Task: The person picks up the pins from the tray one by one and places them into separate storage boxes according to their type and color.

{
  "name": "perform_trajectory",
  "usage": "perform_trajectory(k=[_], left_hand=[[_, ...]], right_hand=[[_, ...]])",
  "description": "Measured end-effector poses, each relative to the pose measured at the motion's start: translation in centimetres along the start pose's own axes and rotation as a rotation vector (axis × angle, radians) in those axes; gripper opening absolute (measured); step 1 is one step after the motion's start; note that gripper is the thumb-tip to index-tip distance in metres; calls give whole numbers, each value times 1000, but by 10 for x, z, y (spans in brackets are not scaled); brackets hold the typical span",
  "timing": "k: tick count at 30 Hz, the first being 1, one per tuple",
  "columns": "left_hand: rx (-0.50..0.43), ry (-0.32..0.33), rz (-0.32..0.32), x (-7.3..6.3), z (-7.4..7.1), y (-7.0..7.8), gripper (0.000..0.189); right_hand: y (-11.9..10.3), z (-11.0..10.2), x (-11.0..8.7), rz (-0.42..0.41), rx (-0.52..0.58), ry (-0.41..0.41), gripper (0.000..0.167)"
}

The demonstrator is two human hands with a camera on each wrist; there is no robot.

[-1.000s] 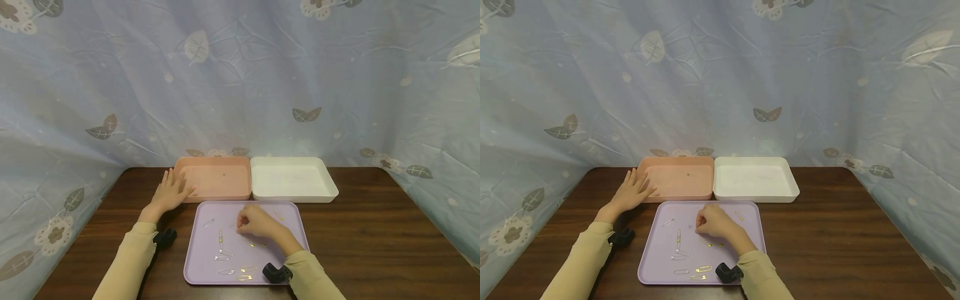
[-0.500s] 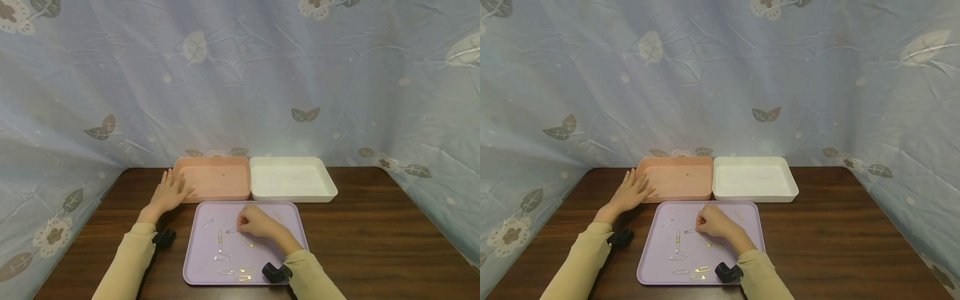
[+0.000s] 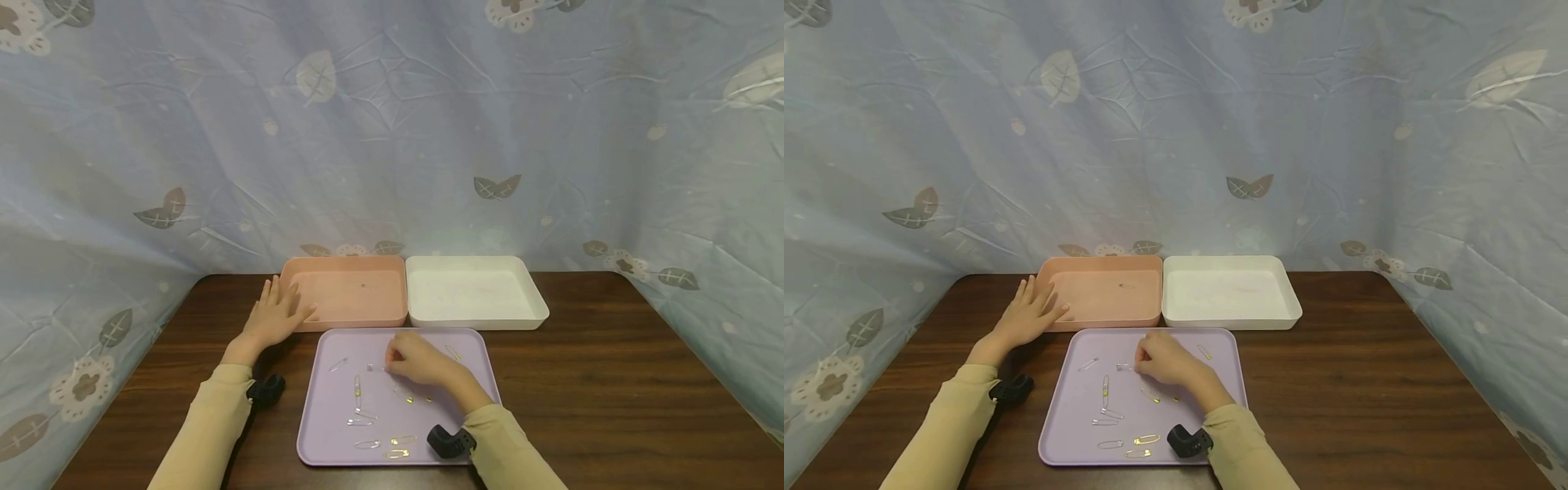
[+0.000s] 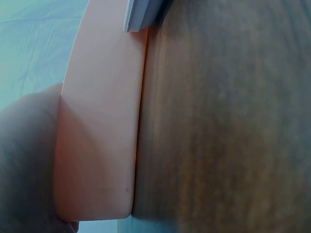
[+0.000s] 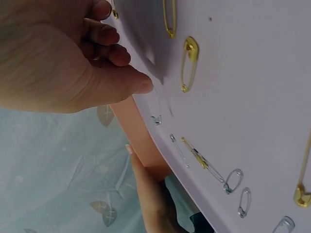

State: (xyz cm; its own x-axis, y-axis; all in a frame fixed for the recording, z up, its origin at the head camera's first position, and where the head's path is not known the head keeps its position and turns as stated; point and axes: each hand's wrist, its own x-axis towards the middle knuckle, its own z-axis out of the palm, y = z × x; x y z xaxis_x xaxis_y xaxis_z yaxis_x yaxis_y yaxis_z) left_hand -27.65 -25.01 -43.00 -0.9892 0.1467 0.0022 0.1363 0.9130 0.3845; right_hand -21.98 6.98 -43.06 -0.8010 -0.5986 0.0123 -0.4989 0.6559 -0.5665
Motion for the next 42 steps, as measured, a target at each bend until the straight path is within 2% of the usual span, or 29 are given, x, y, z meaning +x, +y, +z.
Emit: perform_trajectory(k=[3,10,16,25,31,42], left_hand=[[9,1,1,0,0,0,87],[15,12,1,0,0,0,88],[21,10,-6,-2,-2,-1,88],[-8,8,13,0,1,-1,84],[-3,14,8,0,-1,1,84],[-1,23,6,0,0,0,84]], right_hand=[[1,-2,1,9,10,22,9],[1,-9,4,-34,17,102,6],[-1,-12,8,-5,10,144,8],[-3,-21,13,-9,-26,265,11],[-4,-25,29,-50,-105,335,9],[-7,-36,59,-20,-127,370,9]])
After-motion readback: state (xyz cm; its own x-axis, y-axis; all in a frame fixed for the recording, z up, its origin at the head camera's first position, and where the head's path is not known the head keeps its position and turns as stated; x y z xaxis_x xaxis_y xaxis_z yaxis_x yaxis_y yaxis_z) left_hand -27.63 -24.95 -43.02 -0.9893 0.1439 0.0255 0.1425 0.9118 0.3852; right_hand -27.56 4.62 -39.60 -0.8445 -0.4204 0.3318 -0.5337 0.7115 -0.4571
